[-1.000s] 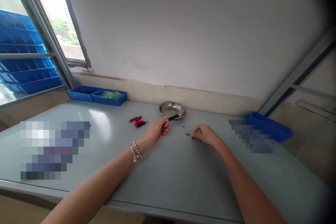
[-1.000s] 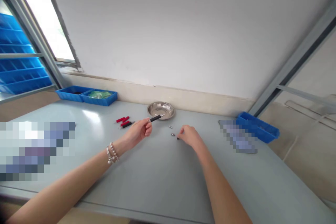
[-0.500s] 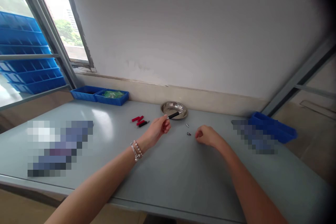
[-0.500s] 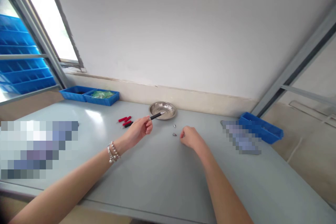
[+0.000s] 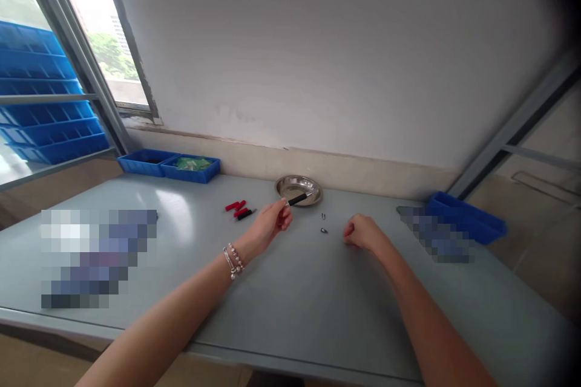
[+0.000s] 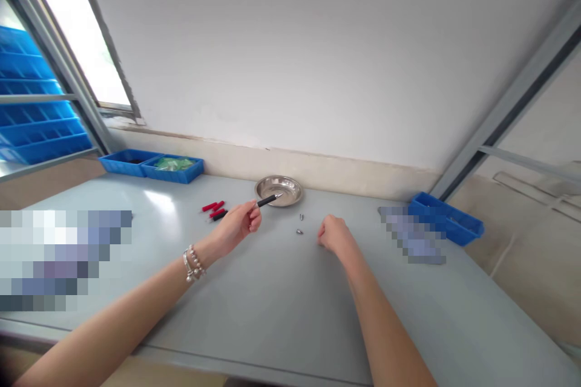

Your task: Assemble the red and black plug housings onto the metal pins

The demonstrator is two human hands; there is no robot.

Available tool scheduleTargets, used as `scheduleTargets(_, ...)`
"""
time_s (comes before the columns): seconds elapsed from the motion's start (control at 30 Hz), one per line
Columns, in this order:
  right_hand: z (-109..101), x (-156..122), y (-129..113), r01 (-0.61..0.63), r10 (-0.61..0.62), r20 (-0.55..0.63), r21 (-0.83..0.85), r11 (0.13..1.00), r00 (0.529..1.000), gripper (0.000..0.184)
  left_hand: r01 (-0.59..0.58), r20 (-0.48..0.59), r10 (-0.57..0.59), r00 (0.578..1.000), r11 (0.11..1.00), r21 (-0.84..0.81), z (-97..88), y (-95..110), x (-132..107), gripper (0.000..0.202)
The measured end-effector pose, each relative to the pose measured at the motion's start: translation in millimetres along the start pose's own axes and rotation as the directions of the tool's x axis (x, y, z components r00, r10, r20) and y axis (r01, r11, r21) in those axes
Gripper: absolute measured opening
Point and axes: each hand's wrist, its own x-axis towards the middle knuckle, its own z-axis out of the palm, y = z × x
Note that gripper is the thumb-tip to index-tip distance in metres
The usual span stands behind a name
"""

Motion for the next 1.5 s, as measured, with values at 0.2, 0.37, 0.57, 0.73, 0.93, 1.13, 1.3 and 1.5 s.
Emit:
scheduleTargets(0.2, -5.7, -3.8, 0.8, 0.017, -0.022, -0.045, -0.101, 0.995, 0.999, 0.016, -0.002, 0.002, 0.002, 1.0, 1.0, -0.001, -0.2, 0.4, 0.1, 0.035)
scheduleTargets(0.37, 2.4, -4.6, -14.9, 0.205, -0.219, -0.105, -0.13, 0.97, 0.97, 0.017, -0.008, 0.006, 0.008, 1.0, 1.0, 0.0, -1.1, -1.3, 1.7, 0.035)
scheduleTargets(0.57, 23.0, -1.2, -29.0, 0.236, -0.253, -0.106, -0.152, 0.96, 0.962, 0.009, -0.012, 0.006, 0.012, 1.0, 1.0, -0.003, -0.4, -0.5, 0.7, 0.035)
scheduleTargets(0.73, 6.7, -1.8, -22.3, 0.262, -0.258, -0.189, -0.009, 0.965, 0.947, 0.008, -0.014, -0.007, 0.014, 1.0, 1.0, -0.002, 0.9, 1.6, 0.1, 0.034)
scheduleTargets(0.93, -13.7, -3.0, -13.1, 0.133, -0.123, -0.262, 0.021, 0.991, 0.957, 0.01, -0.012, -0.008, 0.013, 1.0, 1.0, 0.012, 1.2, 1.3, 1.0, 0.035)
scheduleTargets(1.13, 2.0, -0.1, -16.0, 0.115, -0.129, -0.152, -0.101, 0.988, 0.98, 0.018, -0.029, -0.001, 0.03, 1.0, 0.998, 0.052, -0.3, 0.1, 0.4, 0.036)
scheduleTargets(1.3, 11.6, -0.4, -16.1, 0.088, -0.122, -0.179, -0.19, 0.978, 0.976, 0.019, -0.037, -0.006, 0.038, 0.999, 0.998, 0.058, -0.2, 1.5, 0.2, 0.036)
scheduleTargets(1.5, 12.8, -1.6, -15.1, 0.047, -0.104, -0.158, -0.33, 0.943, 0.982, 0.013, -0.05, 0.001, 0.05, 0.999, 0.997, 0.056, -1.1, 1.8, 0.6, 0.036)
